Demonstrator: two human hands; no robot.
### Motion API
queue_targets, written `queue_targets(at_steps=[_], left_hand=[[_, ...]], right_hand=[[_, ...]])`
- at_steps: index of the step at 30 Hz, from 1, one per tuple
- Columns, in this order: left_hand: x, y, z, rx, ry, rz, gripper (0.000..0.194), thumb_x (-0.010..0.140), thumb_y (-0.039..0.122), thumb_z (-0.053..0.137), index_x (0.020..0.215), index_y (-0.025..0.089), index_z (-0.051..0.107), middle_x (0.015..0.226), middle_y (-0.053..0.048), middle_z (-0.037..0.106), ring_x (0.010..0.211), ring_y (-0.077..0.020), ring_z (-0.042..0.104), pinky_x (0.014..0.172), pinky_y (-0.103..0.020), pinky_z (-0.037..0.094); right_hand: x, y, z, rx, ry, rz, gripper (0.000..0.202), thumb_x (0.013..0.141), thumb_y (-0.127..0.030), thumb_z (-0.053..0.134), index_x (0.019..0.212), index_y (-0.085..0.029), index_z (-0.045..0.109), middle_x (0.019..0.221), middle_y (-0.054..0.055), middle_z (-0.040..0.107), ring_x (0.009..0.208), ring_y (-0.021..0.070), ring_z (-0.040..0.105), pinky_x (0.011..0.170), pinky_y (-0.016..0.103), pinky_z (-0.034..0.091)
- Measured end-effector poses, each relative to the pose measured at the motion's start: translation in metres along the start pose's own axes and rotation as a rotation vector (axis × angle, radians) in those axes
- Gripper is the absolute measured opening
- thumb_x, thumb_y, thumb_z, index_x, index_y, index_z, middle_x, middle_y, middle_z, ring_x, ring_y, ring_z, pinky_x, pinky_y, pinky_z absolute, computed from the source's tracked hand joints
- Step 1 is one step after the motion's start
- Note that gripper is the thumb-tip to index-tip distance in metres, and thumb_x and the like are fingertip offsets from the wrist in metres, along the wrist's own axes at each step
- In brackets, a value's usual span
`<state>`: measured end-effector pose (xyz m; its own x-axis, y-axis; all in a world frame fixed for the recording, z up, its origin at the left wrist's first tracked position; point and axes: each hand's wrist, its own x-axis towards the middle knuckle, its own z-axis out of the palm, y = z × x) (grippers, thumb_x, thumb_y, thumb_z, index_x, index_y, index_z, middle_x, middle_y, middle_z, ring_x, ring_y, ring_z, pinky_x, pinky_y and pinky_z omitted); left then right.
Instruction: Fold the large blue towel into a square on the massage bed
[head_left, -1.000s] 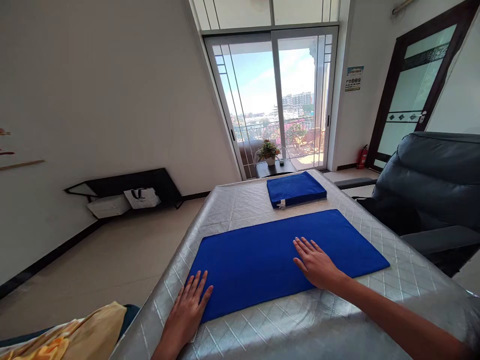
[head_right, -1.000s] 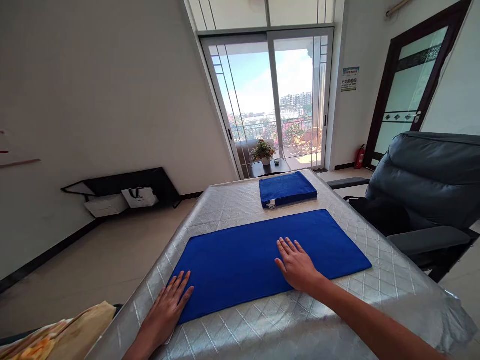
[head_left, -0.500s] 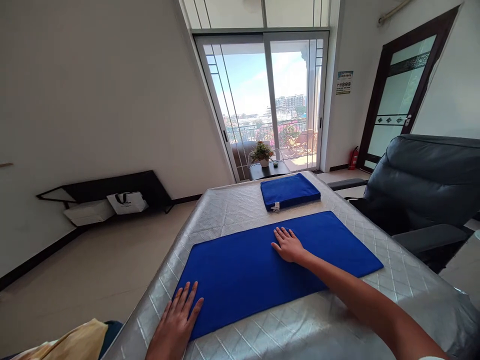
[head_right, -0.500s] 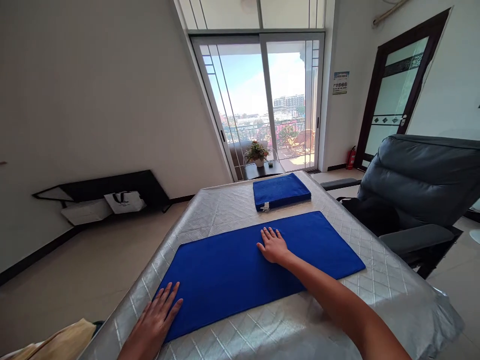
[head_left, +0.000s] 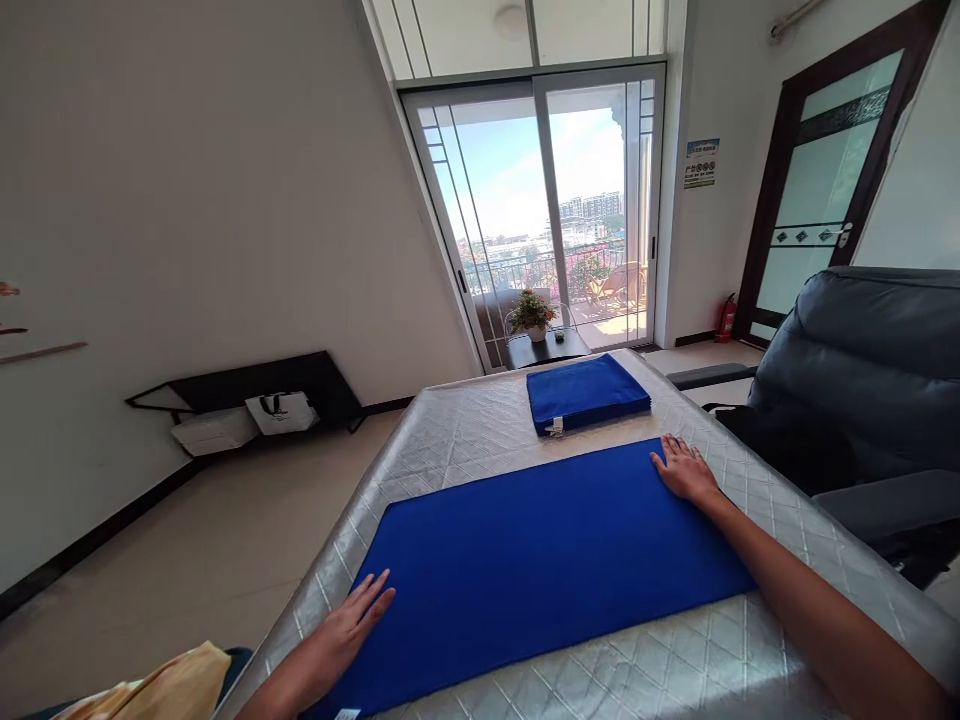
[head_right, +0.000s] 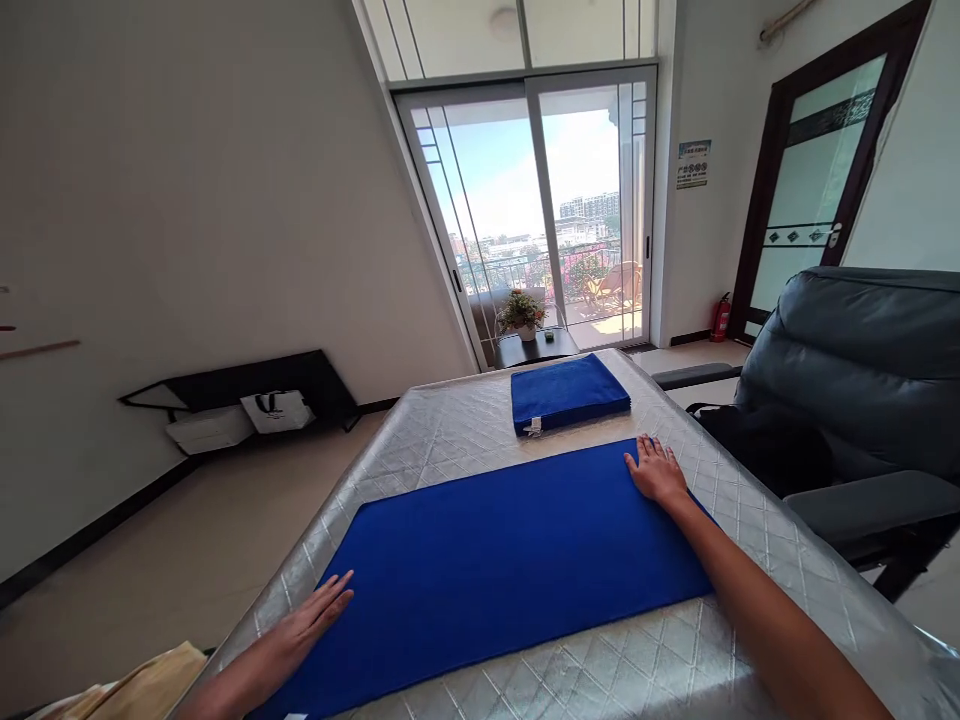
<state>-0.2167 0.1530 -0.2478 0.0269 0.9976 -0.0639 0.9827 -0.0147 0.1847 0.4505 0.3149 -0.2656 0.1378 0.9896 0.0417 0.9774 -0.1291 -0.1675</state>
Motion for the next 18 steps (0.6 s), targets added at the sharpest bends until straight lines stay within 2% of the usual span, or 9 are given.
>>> queue_targets(at_steps=[4,6,8,10,14,18], left_hand=[[0.063,0.04,-0.034,0.046,0.063,-0.021,0.062,0.101,0.053,0.034,0.152,0.021,0.048,0.159,-0.01,0.045,0.145,-0.0268,0.045,0.12,-0.046,0.036],[0.092,0.055,-0.039,0.081,0.106,-0.033,0.062,0.102,0.049,0.034,0.152,0.016,0.048,0.161,-0.013,0.041,0.148,-0.0264,0.039,0.122,-0.045,0.032],[0.112,0.059,-0.036,0.103,0.152,-0.062,0.062,0.103,0.047,0.032,0.153,0.013,0.044,0.163,-0.015,0.037,0.152,-0.0272,0.033,0.123,-0.046,0.028],[0.121,0.053,-0.027,0.114,0.182,-0.081,0.062,0.103,0.045,0.031,0.155,0.013,0.042,0.164,-0.015,0.035,0.153,-0.0283,0.029,0.124,-0.049,0.026],[0.122,0.037,-0.007,0.121,0.206,-0.097,0.061,0.104,0.043,0.028,0.155,0.014,0.042,0.164,-0.015,0.035,0.153,-0.0281,0.029,0.124,-0.048,0.024],[0.119,0.035,-0.003,0.107,0.249,-0.117,0.06,0.103,0.045,0.031,0.155,0.016,0.043,0.163,-0.013,0.038,0.152,-0.0288,0.031,0.124,-0.049,0.026]], right_hand=[[0.001,0.0,0.003,0.001,0.007,-0.009,0.077,0.101,-0.055,0.015,0.163,-0.01,0.024,0.17,0.009,0.02,0.156,0.0249,0.016,0.126,0.045,0.011],[0.002,0.001,0.003,-0.011,0.003,-0.003,0.077,0.101,-0.054,0.016,0.163,-0.01,0.023,0.17,0.008,0.02,0.156,0.0246,0.016,0.126,0.045,0.011],[0.003,0.002,0.004,-0.017,0.004,0.005,0.077,0.101,-0.054,0.016,0.163,-0.009,0.023,0.17,0.007,0.02,0.156,0.0246,0.016,0.126,0.045,0.012],[0.003,0.002,0.006,-0.008,0.012,0.003,0.078,0.1,-0.055,0.016,0.162,-0.01,0.024,0.17,0.007,0.021,0.156,0.0246,0.016,0.126,0.045,0.012],[0.002,0.002,0.008,-0.001,0.018,0.001,0.078,0.1,-0.056,0.016,0.163,-0.01,0.024,0.169,0.008,0.021,0.156,0.0241,0.016,0.126,0.045,0.013],[0.0,-0.006,-0.004,-0.116,0.039,0.033,0.074,0.1,-0.051,0.017,0.161,-0.01,0.03,0.167,0.01,0.027,0.156,0.0274,0.018,0.126,0.05,0.01]])
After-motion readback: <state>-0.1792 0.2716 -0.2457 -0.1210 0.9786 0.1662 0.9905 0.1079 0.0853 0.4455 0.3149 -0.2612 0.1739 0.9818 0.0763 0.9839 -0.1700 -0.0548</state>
